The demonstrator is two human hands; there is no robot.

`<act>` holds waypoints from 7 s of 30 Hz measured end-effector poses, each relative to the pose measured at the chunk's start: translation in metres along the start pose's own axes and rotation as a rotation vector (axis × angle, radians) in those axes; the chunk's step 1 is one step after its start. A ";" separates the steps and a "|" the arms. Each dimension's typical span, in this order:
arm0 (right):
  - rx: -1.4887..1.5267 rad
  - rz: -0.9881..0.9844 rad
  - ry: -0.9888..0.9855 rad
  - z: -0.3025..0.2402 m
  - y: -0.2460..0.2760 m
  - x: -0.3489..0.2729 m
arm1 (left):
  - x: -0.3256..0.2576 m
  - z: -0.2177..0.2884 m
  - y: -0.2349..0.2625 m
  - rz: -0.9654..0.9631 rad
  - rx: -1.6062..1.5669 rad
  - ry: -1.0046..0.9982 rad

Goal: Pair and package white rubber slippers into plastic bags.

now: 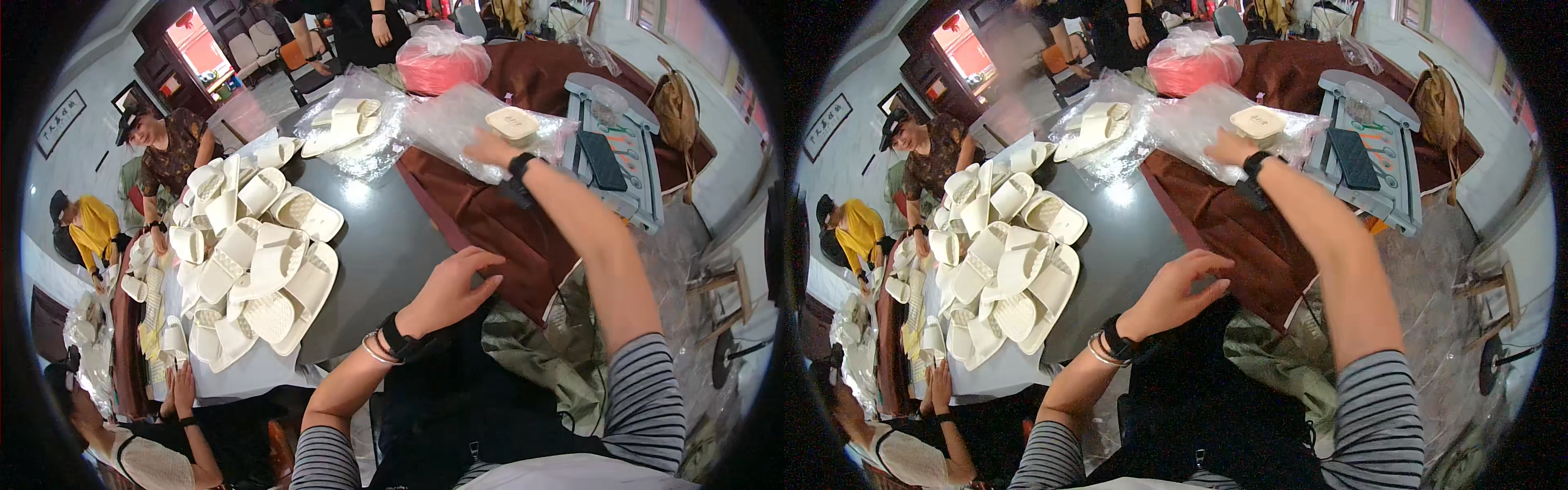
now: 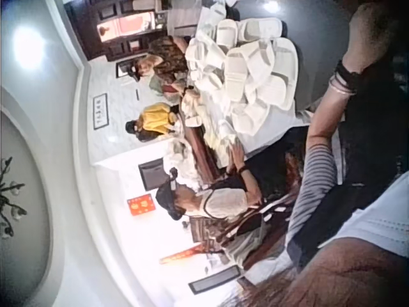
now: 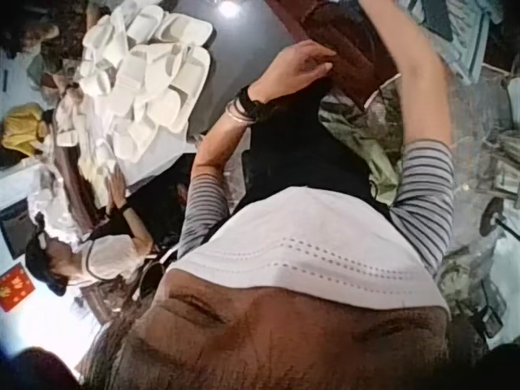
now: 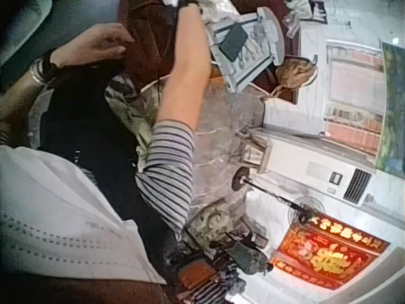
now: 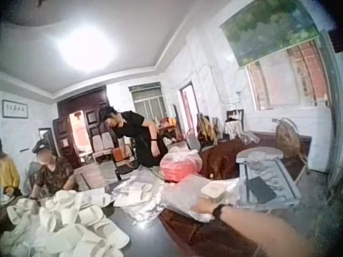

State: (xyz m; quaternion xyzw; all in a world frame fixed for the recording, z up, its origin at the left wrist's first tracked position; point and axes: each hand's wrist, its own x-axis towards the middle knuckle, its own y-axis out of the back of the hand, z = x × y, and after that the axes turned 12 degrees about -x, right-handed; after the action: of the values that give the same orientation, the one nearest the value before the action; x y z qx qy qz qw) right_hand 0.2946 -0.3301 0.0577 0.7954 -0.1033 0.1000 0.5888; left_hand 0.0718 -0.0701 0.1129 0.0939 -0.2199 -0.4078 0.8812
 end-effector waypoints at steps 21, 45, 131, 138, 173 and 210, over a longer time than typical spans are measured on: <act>-0.176 0.088 0.204 0.031 0.029 -0.008 | 0.106 -0.188 0.057 1.084 -0.599 0.229; 0.020 0.250 0.207 -0.027 0.017 -0.021 | -0.008 -0.118 0.187 1.190 -0.565 0.029; 0.757 -1.268 0.489 -0.475 -0.061 -0.068 | -0.115 -0.127 0.075 0.689 -0.129 0.056; 0.668 -0.558 0.724 -0.479 -0.097 -0.083 | -0.104 -0.129 0.074 0.598 0.171 -0.057; -0.006 -0.004 0.624 -0.056 0.069 -0.129 | -0.106 0.002 0.051 0.312 0.501 0.155; 0.658 -0.333 0.097 -0.063 0.004 -0.154 | -0.017 -0.116 0.098 0.366 0.978 0.157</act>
State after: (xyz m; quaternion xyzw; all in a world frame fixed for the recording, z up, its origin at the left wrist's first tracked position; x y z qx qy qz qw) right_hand 0.1435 -0.2636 0.0363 0.9424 0.0933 0.0681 0.3139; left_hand 0.1824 0.0047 0.0388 0.4842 -0.3308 -0.0886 0.8051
